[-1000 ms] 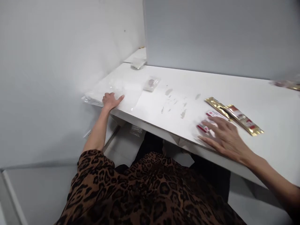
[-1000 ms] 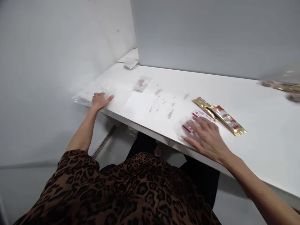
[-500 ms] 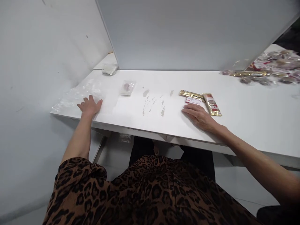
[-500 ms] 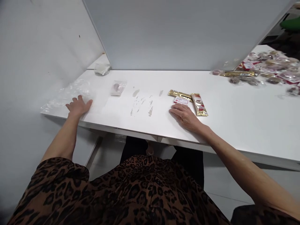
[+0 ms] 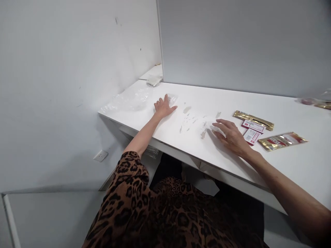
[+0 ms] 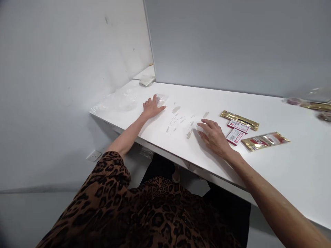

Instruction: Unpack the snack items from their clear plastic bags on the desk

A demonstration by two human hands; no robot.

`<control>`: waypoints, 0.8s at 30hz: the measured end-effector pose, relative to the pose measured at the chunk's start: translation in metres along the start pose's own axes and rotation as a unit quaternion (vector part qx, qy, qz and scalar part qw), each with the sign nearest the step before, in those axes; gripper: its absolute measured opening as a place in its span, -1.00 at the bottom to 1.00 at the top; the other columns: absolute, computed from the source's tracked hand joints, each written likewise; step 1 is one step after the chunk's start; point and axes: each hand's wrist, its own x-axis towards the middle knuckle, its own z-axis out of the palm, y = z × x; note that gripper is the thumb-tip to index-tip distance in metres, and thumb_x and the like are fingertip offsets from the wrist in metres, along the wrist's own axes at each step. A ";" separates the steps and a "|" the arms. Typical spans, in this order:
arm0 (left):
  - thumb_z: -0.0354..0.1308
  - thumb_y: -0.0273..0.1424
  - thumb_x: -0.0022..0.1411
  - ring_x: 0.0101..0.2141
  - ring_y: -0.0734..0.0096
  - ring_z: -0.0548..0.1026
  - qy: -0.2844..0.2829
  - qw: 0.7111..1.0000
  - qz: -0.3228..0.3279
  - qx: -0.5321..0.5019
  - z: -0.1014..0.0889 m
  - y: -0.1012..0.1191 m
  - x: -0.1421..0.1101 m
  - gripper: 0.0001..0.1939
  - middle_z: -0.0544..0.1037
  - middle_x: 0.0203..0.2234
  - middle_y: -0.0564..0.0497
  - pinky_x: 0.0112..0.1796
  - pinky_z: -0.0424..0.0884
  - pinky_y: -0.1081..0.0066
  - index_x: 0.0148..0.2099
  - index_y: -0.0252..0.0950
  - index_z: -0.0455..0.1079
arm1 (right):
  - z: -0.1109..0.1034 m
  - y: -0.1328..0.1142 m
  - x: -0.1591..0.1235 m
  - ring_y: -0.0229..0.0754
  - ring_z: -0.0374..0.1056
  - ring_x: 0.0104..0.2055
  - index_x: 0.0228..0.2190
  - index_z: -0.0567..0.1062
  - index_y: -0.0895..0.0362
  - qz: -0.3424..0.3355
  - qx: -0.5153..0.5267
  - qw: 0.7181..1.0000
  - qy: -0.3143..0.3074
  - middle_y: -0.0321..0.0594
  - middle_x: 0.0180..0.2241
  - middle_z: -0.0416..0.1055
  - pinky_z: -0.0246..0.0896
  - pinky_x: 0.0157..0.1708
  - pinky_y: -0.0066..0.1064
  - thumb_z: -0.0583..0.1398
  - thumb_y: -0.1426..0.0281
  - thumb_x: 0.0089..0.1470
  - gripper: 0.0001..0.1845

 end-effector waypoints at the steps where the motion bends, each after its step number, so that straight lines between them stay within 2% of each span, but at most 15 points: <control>1: 0.34 -0.13 0.26 0.42 -0.31 0.22 -0.006 0.999 -0.026 -0.025 0.004 0.002 0.005 0.02 0.29 0.41 -0.43 0.39 0.05 -0.10 0.60 -0.27 -0.01 | 0.002 -0.003 0.003 0.37 0.39 0.27 0.06 0.60 -0.03 0.002 0.011 1.000 0.001 0.10 0.18 0.50 0.36 0.21 0.41 0.12 0.06 0.36 -0.56; 4: 0.34 -0.35 0.24 0.41 -0.13 0.29 0.006 0.989 -0.059 -0.138 0.013 0.009 0.006 0.02 0.28 0.41 -0.45 0.38 0.14 0.05 0.60 -0.32 -0.07 | 0.003 -0.012 0.010 0.34 0.40 0.27 0.03 0.61 -0.01 0.037 0.068 0.997 0.020 0.08 0.17 0.52 0.38 0.21 0.37 0.16 -0.07 0.32 -0.49; 6: 0.36 -0.40 0.22 0.41 0.01 0.31 0.025 0.969 -0.030 -0.246 0.019 0.018 -0.003 0.02 0.24 0.44 -0.40 0.36 0.21 0.17 0.58 -0.29 -0.08 | 0.004 -0.018 0.017 0.29 0.44 0.22 0.02 0.60 -0.01 0.099 0.142 0.985 0.029 0.06 0.14 0.54 0.42 0.18 0.30 0.22 -0.15 0.26 -0.44; 8: 0.37 -0.43 0.20 0.43 0.12 0.30 0.037 0.937 0.018 -0.347 0.028 0.032 -0.017 0.03 0.22 0.47 -0.33 0.35 0.24 0.25 0.57 -0.25 -0.09 | 0.009 -0.022 0.027 0.23 0.48 0.17 0.03 0.57 0.00 0.177 0.244 0.953 0.037 0.03 0.11 0.55 0.48 0.13 0.22 0.30 -0.19 0.17 -0.37; 10: 0.38 -0.44 0.18 0.43 0.17 0.30 0.038 0.902 0.062 -0.425 0.039 0.049 -0.033 0.03 0.25 0.46 -0.27 0.35 0.26 0.28 0.55 -0.20 -0.09 | 0.017 -0.023 0.039 0.19 0.50 0.13 0.06 0.50 0.01 0.252 0.340 0.905 0.045 0.04 0.11 0.52 0.53 0.07 0.13 0.36 -0.21 0.05 -0.26; 12: 0.37 -0.43 0.18 0.39 0.19 0.35 0.030 0.870 0.083 -0.485 0.047 0.067 -0.046 -0.02 0.32 0.42 -0.22 0.32 0.31 0.27 0.52 -0.17 -0.04 | 0.025 -0.020 0.051 0.18 0.49 0.13 0.14 0.43 0.00 0.298 0.377 0.875 0.056 0.07 0.18 0.45 0.55 0.02 0.09 0.38 -0.22 -0.03 -0.14; 13: 0.37 -0.42 0.19 0.36 0.21 0.38 0.026 0.856 0.083 -0.509 0.051 0.076 -0.049 -0.06 0.36 0.39 -0.19 0.29 0.35 0.27 0.49 -0.15 0.00 | 0.028 -0.017 0.056 0.19 0.48 0.14 0.18 0.39 -0.01 0.307 0.369 0.875 0.066 0.09 0.22 0.41 0.55 0.01 0.10 0.37 -0.23 -0.04 -0.10; 15: 0.37 -0.40 0.21 0.28 0.27 0.46 0.025 0.830 0.051 -0.555 0.054 0.090 -0.050 -0.19 0.44 0.32 -0.13 0.21 0.42 0.30 0.42 -0.12 0.10 | 0.029 -0.009 0.062 0.23 0.43 0.17 0.22 0.36 -0.02 0.290 0.310 0.899 0.107 0.11 0.25 0.36 0.51 0.06 0.18 0.33 -0.25 0.00 -0.08; 17: 0.34 -0.40 0.24 0.16 0.34 0.54 0.016 0.795 -0.010 -0.606 0.055 0.101 -0.044 -0.33 0.52 0.21 -0.08 0.10 0.49 0.33 0.32 -0.12 0.19 | 0.022 -0.002 0.065 0.30 0.34 0.23 0.22 0.38 -0.01 0.236 0.214 0.934 0.163 0.12 0.23 0.35 0.38 0.17 0.31 0.27 -0.25 0.08 -0.14; 19: 0.32 -0.42 0.24 0.03 0.41 0.59 -0.002 0.751 -0.071 -0.656 0.055 0.108 -0.035 -0.47 0.57 0.07 -0.03 0.01 0.52 0.37 0.21 -0.15 0.27 | 0.011 0.002 0.065 0.36 0.23 0.32 0.20 0.42 0.01 0.176 0.112 0.956 0.205 0.14 0.25 0.33 0.18 0.29 0.41 0.22 -0.22 0.17 -0.23; 21: 0.32 -0.43 0.23 -0.06 0.45 0.60 -0.028 0.712 -0.105 -0.694 0.057 0.112 -0.027 -0.59 0.58 -0.07 0.02 -0.03 0.53 0.38 0.09 -0.19 0.33 | -0.001 0.005 0.064 0.40 0.14 0.40 0.18 0.46 0.02 0.136 0.037 0.966 0.215 0.15 0.31 0.30 0.05 0.34 0.45 0.19 -0.18 0.23 -0.30; 24: 0.35 -0.42 0.20 -0.17 0.47 0.59 -0.071 0.674 -0.118 -0.726 0.065 0.116 -0.025 -0.70 0.55 -0.24 0.08 -0.04 0.55 0.35 -0.04 -0.22 0.40 | -0.013 0.010 0.063 0.38 0.15 0.42 0.17 0.48 0.01 0.111 0.020 0.970 0.216 0.13 0.33 0.32 0.06 0.35 0.43 0.17 -0.15 0.29 -0.35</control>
